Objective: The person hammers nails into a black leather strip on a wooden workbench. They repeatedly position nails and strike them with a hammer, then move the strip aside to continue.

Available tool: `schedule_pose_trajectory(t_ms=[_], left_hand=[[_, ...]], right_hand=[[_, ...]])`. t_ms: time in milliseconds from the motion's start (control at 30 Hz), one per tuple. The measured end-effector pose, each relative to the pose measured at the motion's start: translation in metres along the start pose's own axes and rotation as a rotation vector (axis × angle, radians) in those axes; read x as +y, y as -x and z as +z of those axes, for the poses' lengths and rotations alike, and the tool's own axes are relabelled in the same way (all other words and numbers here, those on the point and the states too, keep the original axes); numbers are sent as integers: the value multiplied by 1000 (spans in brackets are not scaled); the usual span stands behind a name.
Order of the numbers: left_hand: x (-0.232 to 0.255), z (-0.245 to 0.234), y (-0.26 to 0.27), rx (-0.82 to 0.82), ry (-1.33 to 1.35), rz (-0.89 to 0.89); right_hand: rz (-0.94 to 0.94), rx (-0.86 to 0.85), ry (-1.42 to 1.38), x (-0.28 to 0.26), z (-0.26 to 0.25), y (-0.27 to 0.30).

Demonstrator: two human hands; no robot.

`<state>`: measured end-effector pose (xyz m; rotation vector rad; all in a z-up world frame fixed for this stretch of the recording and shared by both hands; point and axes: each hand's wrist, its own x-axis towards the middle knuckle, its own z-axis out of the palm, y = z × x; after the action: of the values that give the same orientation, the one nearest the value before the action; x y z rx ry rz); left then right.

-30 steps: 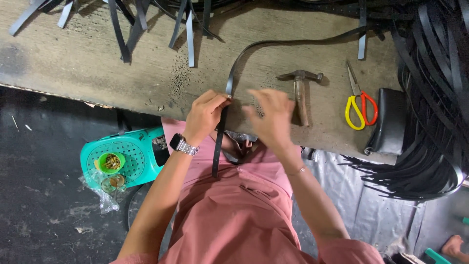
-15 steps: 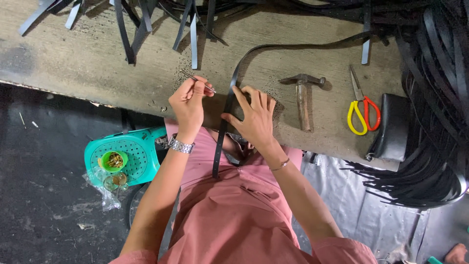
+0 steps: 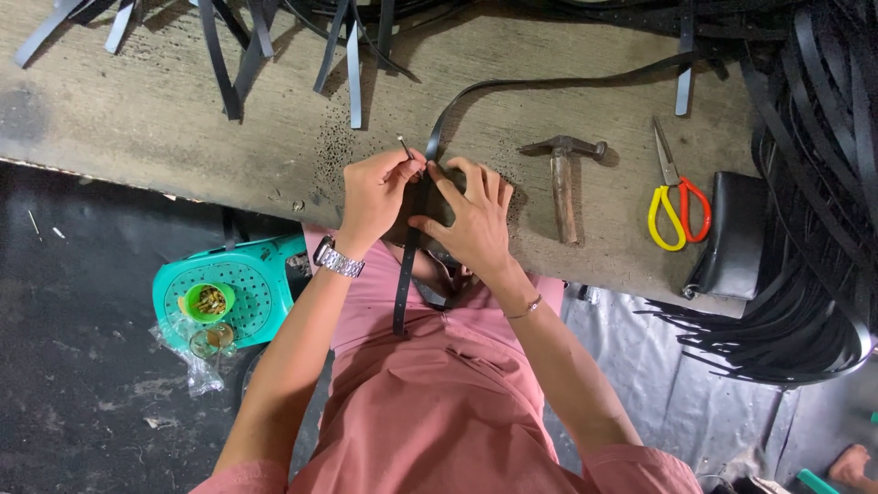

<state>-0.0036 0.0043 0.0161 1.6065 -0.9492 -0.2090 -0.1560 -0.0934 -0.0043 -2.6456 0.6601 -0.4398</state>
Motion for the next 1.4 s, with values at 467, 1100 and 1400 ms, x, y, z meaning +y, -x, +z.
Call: schedule_pose_trajectory(t_ms=[467,1100,1400], left_hand=[[-10,10,3,8,-80,79],[-23,5,5,-132,-103,289],[-25,3,2,-168,-81,368]], right_hand=[[9,-14,11,-3,-4,-2],[142,59,63,-3,-32,-2],[517,32,577,82,-59,32]])
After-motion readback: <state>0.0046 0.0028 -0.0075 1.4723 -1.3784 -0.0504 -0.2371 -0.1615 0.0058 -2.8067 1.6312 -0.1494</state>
